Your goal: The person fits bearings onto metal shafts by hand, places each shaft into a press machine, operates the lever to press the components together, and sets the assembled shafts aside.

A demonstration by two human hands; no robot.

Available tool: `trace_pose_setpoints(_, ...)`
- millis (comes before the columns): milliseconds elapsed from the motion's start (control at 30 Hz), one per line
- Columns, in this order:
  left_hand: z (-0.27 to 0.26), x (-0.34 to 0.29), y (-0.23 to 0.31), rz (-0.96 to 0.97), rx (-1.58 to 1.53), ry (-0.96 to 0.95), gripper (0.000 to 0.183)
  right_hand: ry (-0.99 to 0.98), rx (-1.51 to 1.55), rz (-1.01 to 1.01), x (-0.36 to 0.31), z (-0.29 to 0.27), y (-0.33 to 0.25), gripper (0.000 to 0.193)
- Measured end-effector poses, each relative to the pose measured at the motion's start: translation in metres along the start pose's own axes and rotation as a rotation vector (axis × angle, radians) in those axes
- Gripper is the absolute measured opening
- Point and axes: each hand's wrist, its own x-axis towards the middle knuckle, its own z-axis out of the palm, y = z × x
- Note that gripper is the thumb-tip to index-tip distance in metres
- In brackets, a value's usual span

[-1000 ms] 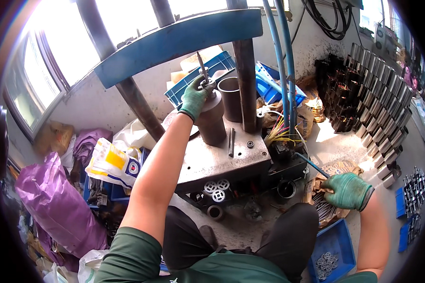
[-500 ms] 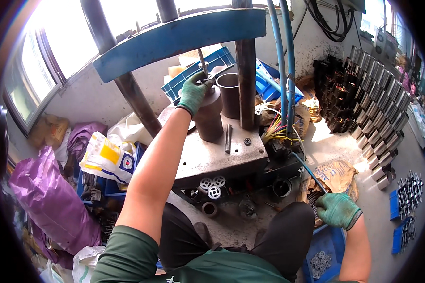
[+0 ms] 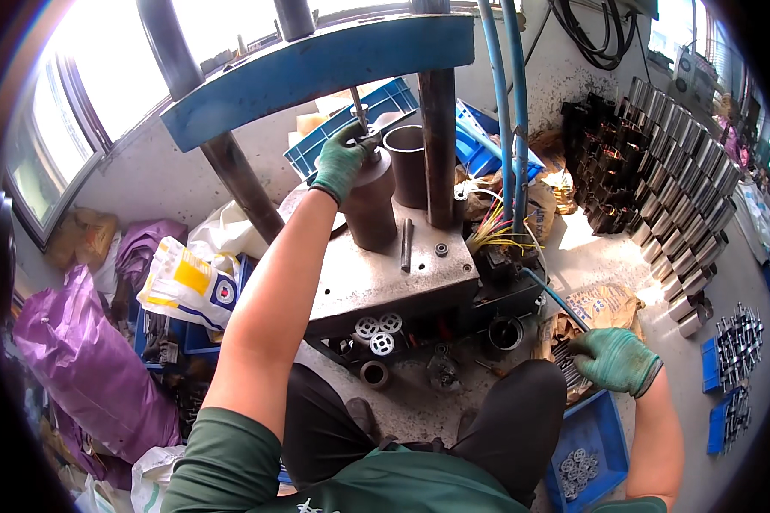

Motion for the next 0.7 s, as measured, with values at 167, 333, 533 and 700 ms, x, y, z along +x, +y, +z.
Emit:
trace_pose_setpoints(167,-0.002,0.0,0.0,0.026,0.028,0.031,0.036,-0.082,-0.051,-0.039,0.002,0.009,0.0,0.041)
trace_pose_setpoints(333,0.01,-0.001,0.002,-0.011,-0.071,-0.023,0.034,0.156,0.045,-0.047,-0.003,-0.001,0.013,0.039)
trace_pose_setpoints(533,0.006,0.009,-0.017,0.093,0.077,0.003,0.046,-0.128,-0.061,-0.001,-0.013,0.01,0.007,0.045)
trace_pose_setpoints(700,-0.018,0.014,-0.026,0.039,-0.017,-0.035,0.039,0.16,0.029,-0.057,-0.002,0.007,0.015,0.04)
